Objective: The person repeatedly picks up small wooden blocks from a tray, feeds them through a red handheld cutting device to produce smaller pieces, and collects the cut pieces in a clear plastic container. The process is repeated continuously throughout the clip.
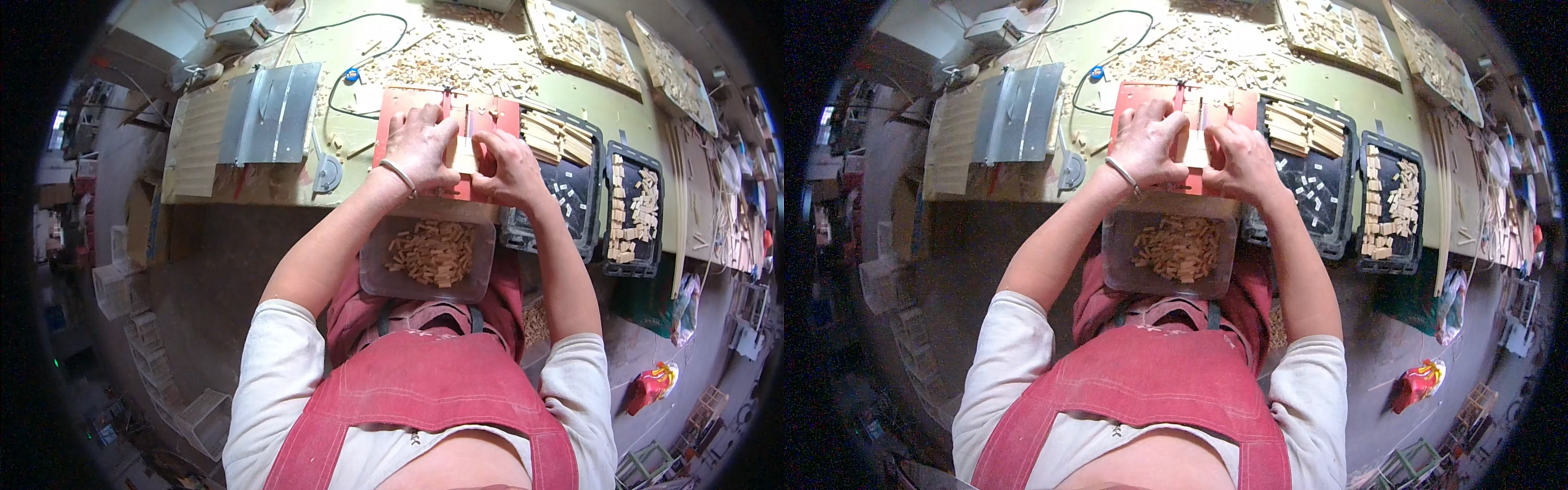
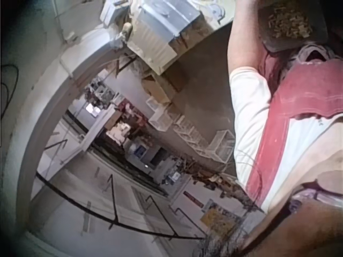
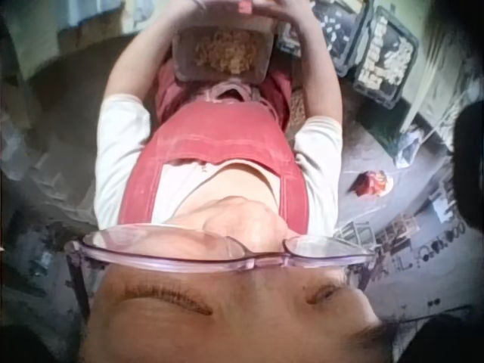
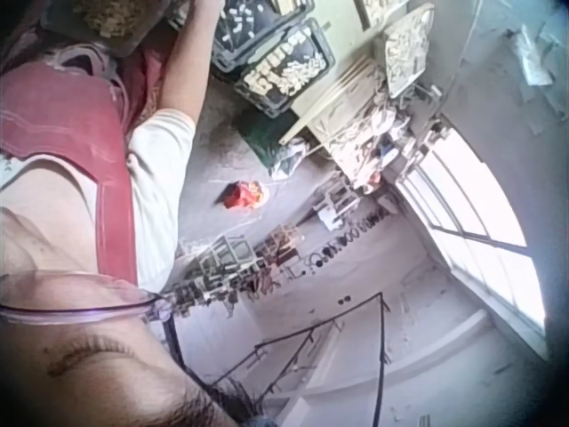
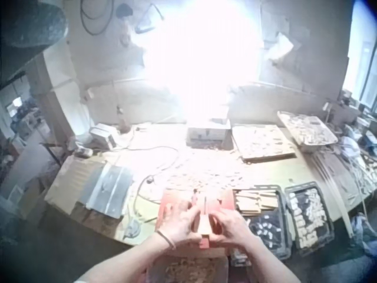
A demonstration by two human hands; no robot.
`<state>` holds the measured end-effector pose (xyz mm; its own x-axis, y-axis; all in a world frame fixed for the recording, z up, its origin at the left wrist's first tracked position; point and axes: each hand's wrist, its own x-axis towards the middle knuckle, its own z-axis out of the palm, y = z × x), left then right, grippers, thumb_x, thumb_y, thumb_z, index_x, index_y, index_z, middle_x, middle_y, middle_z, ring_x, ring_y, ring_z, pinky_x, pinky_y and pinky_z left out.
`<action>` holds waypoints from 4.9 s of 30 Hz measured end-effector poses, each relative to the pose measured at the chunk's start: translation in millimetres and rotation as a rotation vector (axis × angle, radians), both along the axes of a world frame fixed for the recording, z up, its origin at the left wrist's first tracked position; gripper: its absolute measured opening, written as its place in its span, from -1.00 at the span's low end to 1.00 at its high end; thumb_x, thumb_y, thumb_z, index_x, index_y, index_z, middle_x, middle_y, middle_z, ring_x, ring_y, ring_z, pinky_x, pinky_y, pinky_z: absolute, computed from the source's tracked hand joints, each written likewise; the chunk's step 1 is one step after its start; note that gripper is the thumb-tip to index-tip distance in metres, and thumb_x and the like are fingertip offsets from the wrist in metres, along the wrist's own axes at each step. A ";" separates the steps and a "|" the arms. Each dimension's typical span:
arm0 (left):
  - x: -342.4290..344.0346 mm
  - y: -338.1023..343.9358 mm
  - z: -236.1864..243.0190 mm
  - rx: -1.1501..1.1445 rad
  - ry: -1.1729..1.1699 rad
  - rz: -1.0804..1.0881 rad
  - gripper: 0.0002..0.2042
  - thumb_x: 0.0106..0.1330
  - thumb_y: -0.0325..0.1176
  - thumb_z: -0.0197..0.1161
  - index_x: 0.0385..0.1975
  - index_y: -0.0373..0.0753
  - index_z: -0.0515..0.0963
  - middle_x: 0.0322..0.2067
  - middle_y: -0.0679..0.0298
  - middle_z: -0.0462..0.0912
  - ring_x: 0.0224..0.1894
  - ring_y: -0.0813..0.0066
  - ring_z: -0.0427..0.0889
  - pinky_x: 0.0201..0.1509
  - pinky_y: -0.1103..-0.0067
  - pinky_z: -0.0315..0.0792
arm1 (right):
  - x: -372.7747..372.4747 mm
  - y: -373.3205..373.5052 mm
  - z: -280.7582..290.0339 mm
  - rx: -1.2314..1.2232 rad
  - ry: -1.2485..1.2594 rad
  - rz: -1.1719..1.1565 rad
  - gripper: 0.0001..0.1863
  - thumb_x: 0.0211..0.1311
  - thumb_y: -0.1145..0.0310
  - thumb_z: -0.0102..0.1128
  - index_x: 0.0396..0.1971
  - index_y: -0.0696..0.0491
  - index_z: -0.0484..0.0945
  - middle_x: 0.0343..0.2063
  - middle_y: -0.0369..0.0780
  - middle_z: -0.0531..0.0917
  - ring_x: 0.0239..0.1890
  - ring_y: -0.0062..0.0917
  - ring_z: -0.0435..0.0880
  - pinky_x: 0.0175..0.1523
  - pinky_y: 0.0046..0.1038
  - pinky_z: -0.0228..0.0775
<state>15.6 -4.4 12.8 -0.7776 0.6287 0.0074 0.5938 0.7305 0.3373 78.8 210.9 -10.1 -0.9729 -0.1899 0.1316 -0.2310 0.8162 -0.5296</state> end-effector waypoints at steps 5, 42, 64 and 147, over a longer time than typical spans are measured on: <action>-14.8 2.5 -12.9 0.042 0.075 0.000 -0.30 -0.13 0.05 0.62 0.08 -0.06 0.61 0.12 0.08 0.54 0.29 0.02 0.50 0.32 0.12 0.31 | -13.9 3.0 -0.5 0.021 0.027 0.003 -0.62 0.04 0.19 0.49 -0.17 0.03 0.61 -0.30 -0.14 0.64 -0.13 -0.20 0.71 0.01 -0.18 0.51; 152.5 -45.1 20.2 -0.049 -0.010 -0.193 -0.32 -0.11 -0.19 0.67 0.11 -0.07 0.57 0.36 0.15 0.39 0.57 0.08 0.26 0.66 -0.09 -0.13 | 83.9 62.3 -17.0 -0.215 0.168 -0.445 -0.36 -0.09 0.08 0.52 0.03 0.02 0.54 -0.09 -0.10 0.67 -0.04 -0.23 0.71 0.12 -0.18 0.59; 171.7 -38.4 -11.8 -0.091 -0.177 -0.150 -0.42 0.00 -0.19 0.59 0.08 -0.12 0.58 0.33 0.06 0.41 0.53 0.03 0.30 0.66 -0.14 -0.12 | 213.5 313.0 -90.6 0.214 -0.014 -1.187 -0.28 -0.04 0.02 0.51 0.10 0.12 0.56 0.03 0.01 0.72 0.12 -0.07 0.71 0.25 -0.10 0.56; 193.6 -70.2 -48.0 -0.094 -0.291 -0.023 -0.36 0.06 -0.09 0.58 0.16 -0.18 0.60 0.25 -0.03 0.45 0.44 -0.06 0.36 0.60 -0.16 -0.02 | -4.9 241.5 -87.9 0.387 -0.178 -0.496 -0.47 -0.08 0.22 0.49 -0.03 -0.05 0.58 0.02 -0.17 0.56 0.21 -0.21 0.53 0.34 -0.13 0.34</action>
